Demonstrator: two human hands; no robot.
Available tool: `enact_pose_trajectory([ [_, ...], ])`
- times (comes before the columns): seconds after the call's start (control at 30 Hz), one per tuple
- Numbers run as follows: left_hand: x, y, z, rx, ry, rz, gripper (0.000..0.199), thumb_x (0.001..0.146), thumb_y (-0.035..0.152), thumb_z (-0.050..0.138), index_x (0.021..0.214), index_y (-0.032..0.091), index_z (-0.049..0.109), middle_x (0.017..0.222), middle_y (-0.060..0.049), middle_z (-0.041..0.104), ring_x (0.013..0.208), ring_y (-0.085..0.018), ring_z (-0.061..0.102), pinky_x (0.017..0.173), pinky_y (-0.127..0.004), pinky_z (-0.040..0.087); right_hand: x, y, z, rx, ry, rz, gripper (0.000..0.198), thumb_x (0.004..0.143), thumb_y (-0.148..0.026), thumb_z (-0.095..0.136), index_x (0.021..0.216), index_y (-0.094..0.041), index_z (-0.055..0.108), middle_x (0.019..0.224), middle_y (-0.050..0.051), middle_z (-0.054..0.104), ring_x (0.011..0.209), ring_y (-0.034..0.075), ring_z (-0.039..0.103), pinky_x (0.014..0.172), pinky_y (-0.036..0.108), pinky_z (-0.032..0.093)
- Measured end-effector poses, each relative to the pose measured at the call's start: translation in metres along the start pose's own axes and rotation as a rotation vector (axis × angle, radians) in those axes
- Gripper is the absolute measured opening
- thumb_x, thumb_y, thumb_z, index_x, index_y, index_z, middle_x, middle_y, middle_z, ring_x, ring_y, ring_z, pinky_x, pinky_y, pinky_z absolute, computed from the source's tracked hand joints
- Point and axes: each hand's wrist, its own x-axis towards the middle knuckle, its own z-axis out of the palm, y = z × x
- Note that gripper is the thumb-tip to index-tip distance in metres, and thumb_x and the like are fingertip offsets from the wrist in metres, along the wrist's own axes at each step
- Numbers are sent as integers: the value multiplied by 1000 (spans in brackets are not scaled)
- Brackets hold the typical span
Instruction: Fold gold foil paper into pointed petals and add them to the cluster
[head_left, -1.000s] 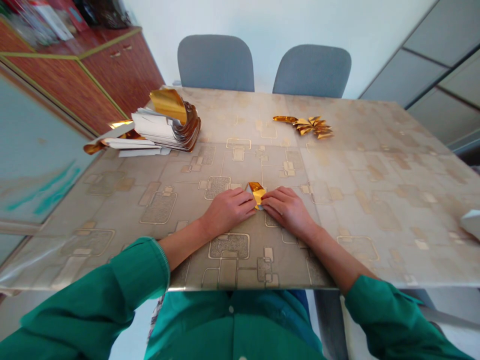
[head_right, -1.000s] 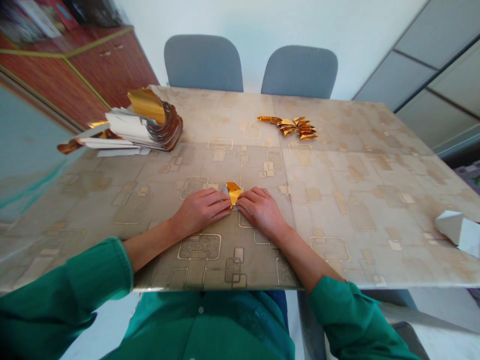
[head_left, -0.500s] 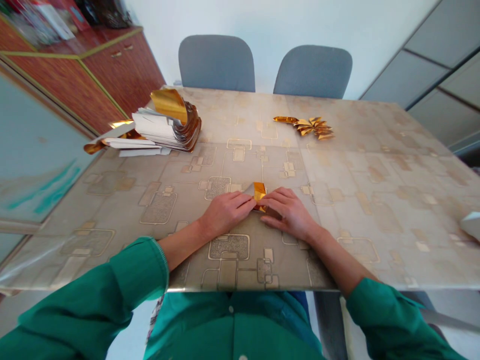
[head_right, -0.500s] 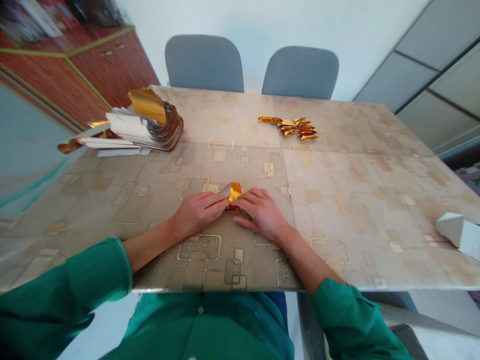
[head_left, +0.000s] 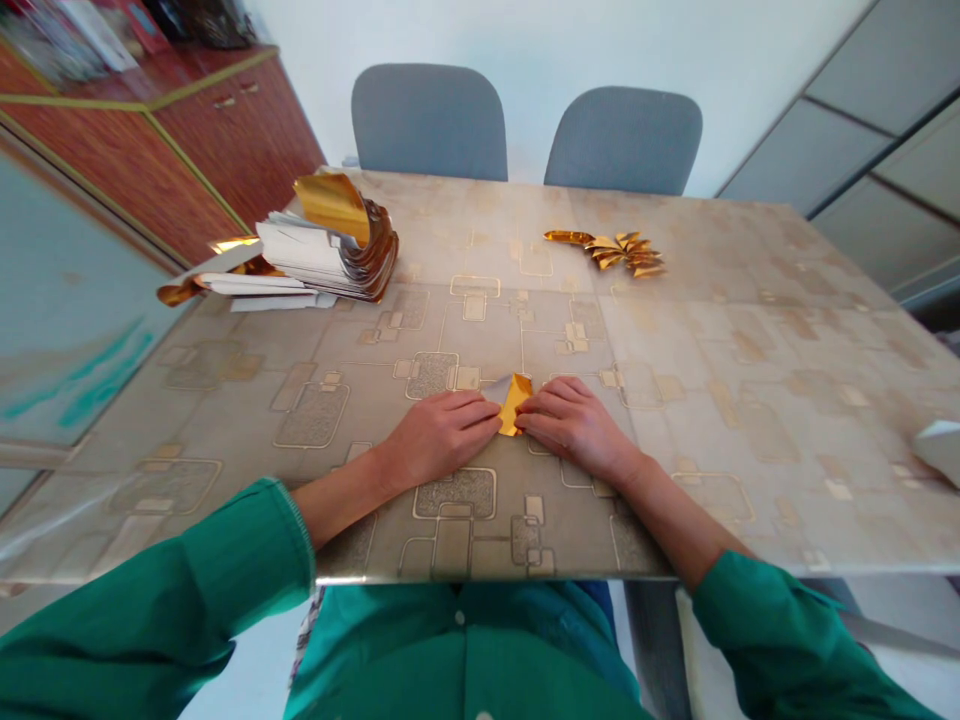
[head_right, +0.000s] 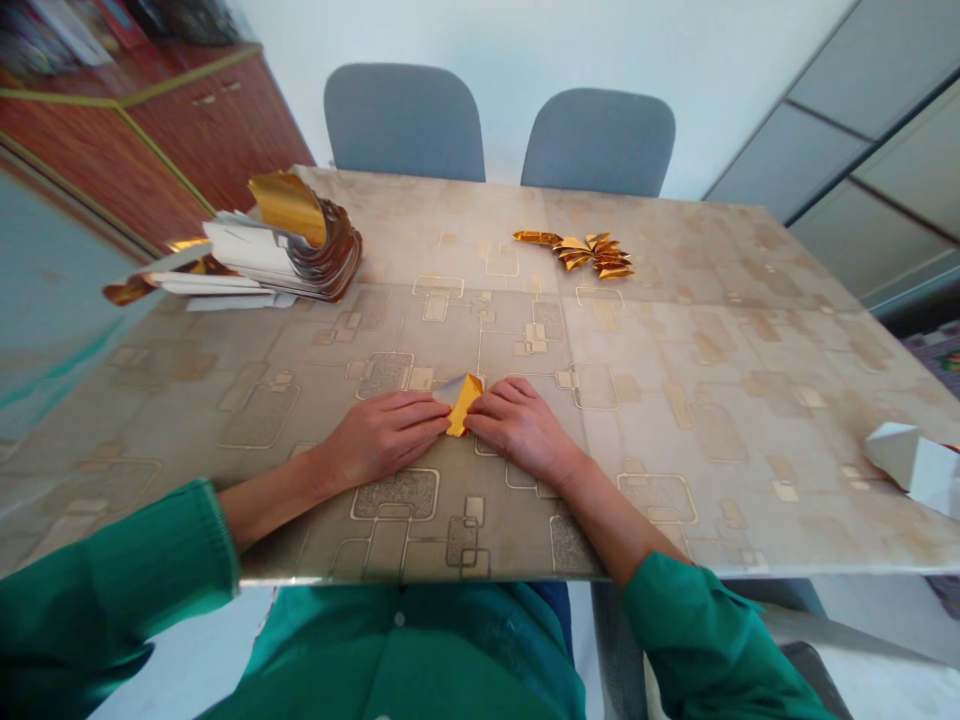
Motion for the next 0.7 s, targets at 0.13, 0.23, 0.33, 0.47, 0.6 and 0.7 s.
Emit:
enact_pose_trajectory([
  [0.13, -6, 1, -1, -53, -39, -28, 23, 99, 26, 49, 112, 19, 67, 117, -5, 69, 108, -20, 64, 96, -36, 52, -1, 2, 2, 99, 39, 40, 20, 98, -29, 53, 97, -22, 71, 100, 4, 72, 93, 19, 57, 86, 35, 41],
  [0.23, -8, 1, -2, -76, -70, -31, 26, 100, 28, 49, 117, 20, 65, 121, -5, 67, 112, -21, 62, 97, -37, 51, -1, 3, 2, 165, 39, 77, 17, 97, -30, 55, 97, -23, 71, 102, 4, 72, 93, 19, 58, 86, 36, 41],
  [0.33, -9, 0, -3, -90, -91, -34, 26, 99, 27, 49, 119, 21, 65, 124, -5, 66, 114, -22, 60, 97, -38, 51, -1, 3, 3, 209, 48, 110, 16, 96, -30, 57, 96, -23, 71, 100, 5, 71, 92, 19, 58, 86, 37, 41],
  [0.47, -8, 0, -4, -108, -112, -49, 26, 98, 25, 50, 119, 21, 66, 125, -6, 65, 115, -23, 59, 98, -39, 50, -2, 3, 6, 279, 67, 179, 14, 95, -31, 59, 95, -23, 70, 97, 5, 69, 90, 19, 57, 83, 35, 41],
  [0.6, -7, 1, -5, -142, -131, -60, 28, 98, 24, 50, 121, 20, 65, 125, -6, 65, 116, -24, 59, 98, -41, 49, 2, 2, 10, 328, 69, 288, 11, 92, -31, 63, 90, -22, 69, 88, 3, 67, 84, 18, 57, 80, 34, 40],
  [0.7, -7, 1, -5, -192, -115, -98, 28, 97, 24, 50, 121, 21, 65, 124, -6, 65, 115, -24, 58, 97, -41, 49, 7, -1, 13, 322, 71, 368, 11, 89, -30, 66, 83, -21, 67, 81, 2, 65, 80, 18, 56, 77, 33, 39],
])
